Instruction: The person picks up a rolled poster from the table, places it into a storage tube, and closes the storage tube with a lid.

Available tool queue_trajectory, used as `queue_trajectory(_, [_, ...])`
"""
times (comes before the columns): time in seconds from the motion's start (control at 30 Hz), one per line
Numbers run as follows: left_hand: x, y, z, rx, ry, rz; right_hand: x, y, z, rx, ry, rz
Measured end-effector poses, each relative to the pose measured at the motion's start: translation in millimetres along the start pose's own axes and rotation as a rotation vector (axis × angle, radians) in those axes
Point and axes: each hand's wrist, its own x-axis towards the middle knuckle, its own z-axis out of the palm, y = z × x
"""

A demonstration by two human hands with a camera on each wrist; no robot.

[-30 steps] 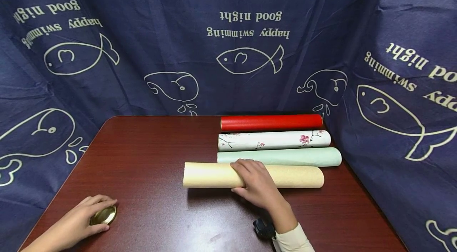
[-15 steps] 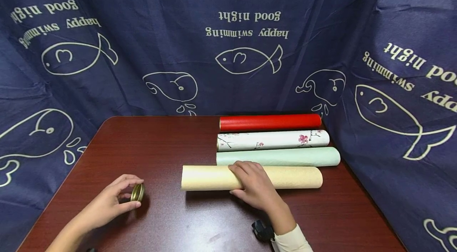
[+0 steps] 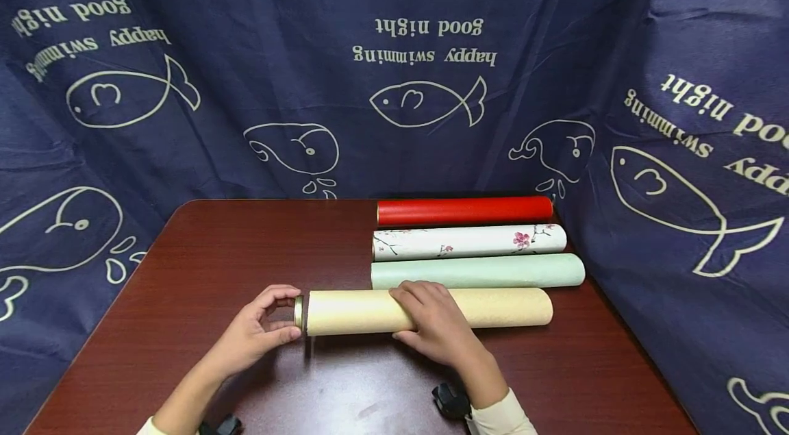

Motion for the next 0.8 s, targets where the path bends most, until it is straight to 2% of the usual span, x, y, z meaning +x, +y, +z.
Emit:
queue_trajectory(0.33, [-0.6, 0.0, 11.6, -0.036, -0.013, 0.036, -2.6, -3, 0, 0.001, 0.006, -0.029])
queue_trajectory(0.6, [6.2, 1.8, 21.3, -0.008, 0.013, -0.021, -4.8, -1, -5, -0.003, -0.018, -0.062])
queue_trajectory(0.67, [6.6, 1.9, 22.6, 0.032, 0.010, -0.050, -4.8, 1, -5, -0.013, -0.038, -0.069])
queue_trajectory(0.8, [4.7, 3.6, 22.3, 0.210, -0.015, -0.095, -6.4, 8, -4, -0.061, -0.101, -0.071])
